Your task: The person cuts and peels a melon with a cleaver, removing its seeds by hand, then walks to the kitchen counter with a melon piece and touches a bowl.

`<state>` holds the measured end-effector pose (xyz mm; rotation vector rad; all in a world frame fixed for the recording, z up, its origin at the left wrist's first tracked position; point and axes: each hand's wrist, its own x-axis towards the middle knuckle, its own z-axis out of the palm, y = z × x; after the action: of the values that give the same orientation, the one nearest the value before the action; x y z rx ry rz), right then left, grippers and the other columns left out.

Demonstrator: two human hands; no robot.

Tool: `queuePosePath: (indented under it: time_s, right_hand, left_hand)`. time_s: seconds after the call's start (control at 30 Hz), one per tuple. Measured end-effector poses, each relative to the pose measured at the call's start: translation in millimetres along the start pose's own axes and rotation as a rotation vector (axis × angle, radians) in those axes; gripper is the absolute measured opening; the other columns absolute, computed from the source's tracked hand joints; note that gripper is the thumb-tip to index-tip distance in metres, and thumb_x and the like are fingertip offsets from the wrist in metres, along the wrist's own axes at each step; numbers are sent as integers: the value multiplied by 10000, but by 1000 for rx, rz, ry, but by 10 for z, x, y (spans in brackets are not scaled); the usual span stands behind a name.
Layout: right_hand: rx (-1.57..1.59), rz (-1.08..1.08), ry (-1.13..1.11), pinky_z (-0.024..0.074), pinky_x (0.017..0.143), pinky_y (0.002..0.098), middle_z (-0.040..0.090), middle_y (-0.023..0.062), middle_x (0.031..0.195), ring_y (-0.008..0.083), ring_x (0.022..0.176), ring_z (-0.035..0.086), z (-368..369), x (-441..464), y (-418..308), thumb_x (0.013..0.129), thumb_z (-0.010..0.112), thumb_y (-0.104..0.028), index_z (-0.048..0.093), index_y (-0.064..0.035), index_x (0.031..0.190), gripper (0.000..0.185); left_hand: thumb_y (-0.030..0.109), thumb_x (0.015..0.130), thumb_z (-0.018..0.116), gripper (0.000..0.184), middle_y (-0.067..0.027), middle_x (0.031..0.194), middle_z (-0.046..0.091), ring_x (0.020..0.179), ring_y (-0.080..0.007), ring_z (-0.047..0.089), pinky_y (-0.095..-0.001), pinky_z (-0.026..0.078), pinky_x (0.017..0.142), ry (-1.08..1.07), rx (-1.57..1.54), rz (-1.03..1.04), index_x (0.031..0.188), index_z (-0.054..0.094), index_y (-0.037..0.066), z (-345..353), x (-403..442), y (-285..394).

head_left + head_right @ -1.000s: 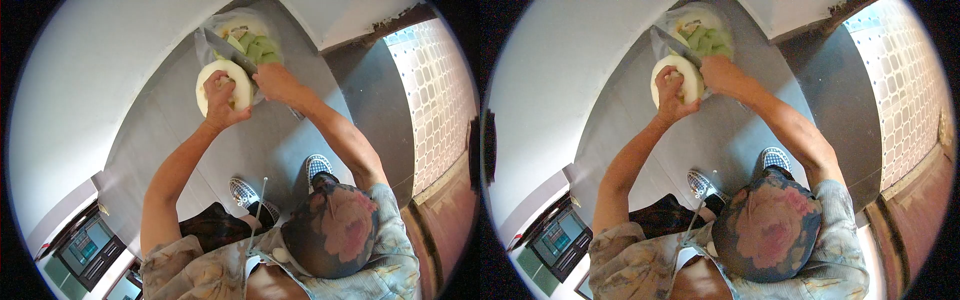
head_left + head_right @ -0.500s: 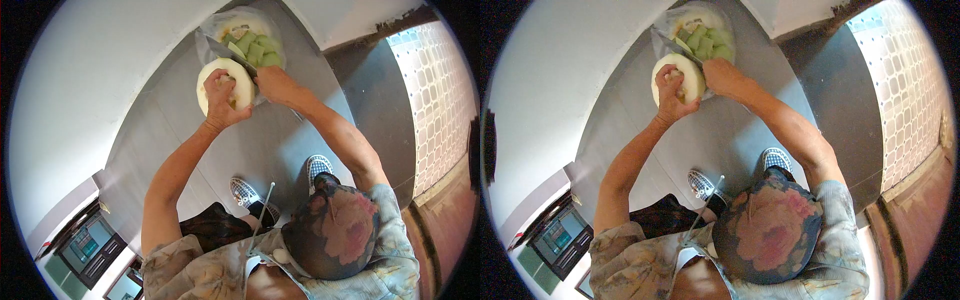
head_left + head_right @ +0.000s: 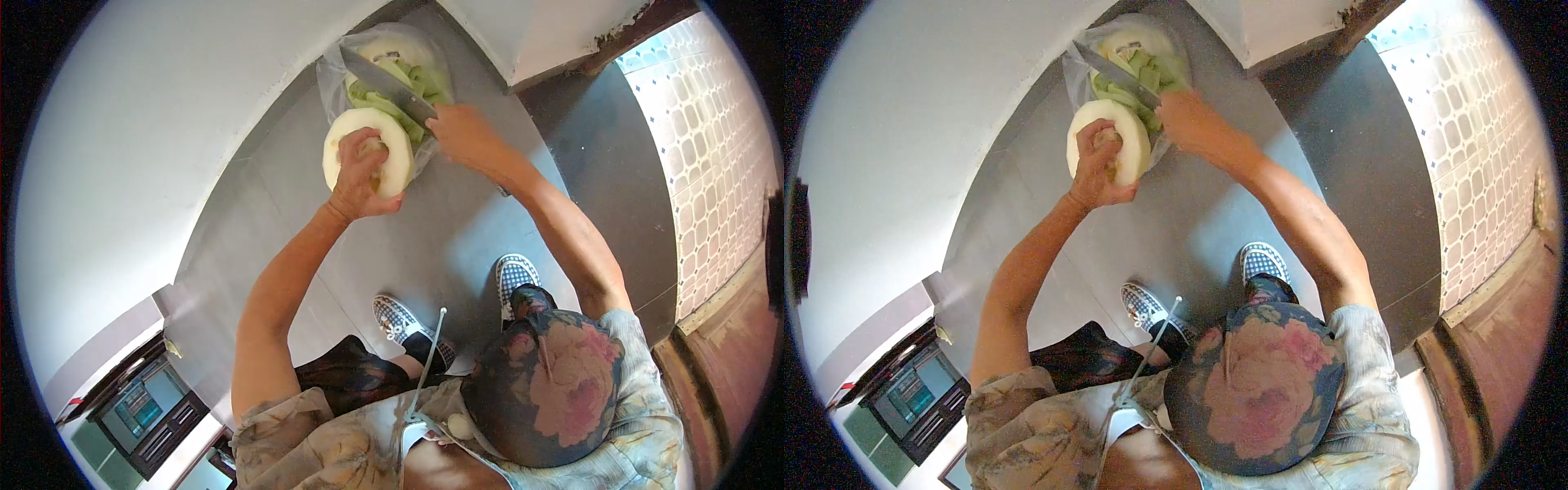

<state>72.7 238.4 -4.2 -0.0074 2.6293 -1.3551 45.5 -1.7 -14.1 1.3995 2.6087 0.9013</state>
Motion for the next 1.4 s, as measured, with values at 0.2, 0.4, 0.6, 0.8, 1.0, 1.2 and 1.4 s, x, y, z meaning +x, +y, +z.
queuePosePath:
  time_s: [0.2,0.4,0.6,0.8,1.0,1.2,1.4]
  right_hand:
    - [-118,-130,63,453,608,487,586,239,668,424,636,585,-304,-250,-109,911,529,-233,575,31,847,276]
    - [-135,-150,51,432,606,513,583,273,748,457,704,565,-249,-418,-127,911,536,-234,565,38,865,277]
    - [-92,-86,47,493,594,517,604,243,674,427,653,613,-291,-460,-246,916,486,-198,567,18,871,235]
    - [-219,-169,108,506,583,507,599,240,642,418,636,623,-123,-442,-161,912,489,-186,563,20,867,223]
    - [-142,-152,130,496,572,513,592,242,631,419,631,618,-92,-469,-181,903,506,-183,553,15,866,208]
    - [-115,-163,167,484,566,519,589,240,631,424,623,609,-53,-504,-203,903,511,-183,544,15,889,202]
    - [-74,-103,107,456,602,517,589,260,703,448,683,588,-105,-481,-273,919,509,-182,549,21,942,208]
  left_hand:
    - [296,448,765,639,-227,1273,384,1217,-409,351,-507,299,1034,-90,-1,10,995,573,26,-41,13,6]
    - [351,452,756,665,-225,1280,385,1223,-405,349,-499,286,1047,-80,-25,8,1001,590,15,-39,3,-16]
    - [354,443,757,664,-218,1256,398,1193,-399,371,-498,297,1028,-65,-26,11,996,602,21,-52,17,-35]
    - [353,440,762,677,-228,1269,391,1214,-400,353,-493,294,1043,-77,-18,-4,999,594,10,-35,-5,-57]
    - [350,444,764,671,-232,1264,394,1201,-408,365,-500,291,1041,-52,-16,26,995,589,9,-20,-6,-46]
    - [348,451,763,672,-236,1266,390,1210,-410,362,-509,299,1038,-69,-9,1,1004,590,9,-36,9,-30]
    - [349,451,768,681,-239,1270,386,1222,-410,358,-512,308,1037,-63,-32,3,1013,590,9,-21,-3,-67]
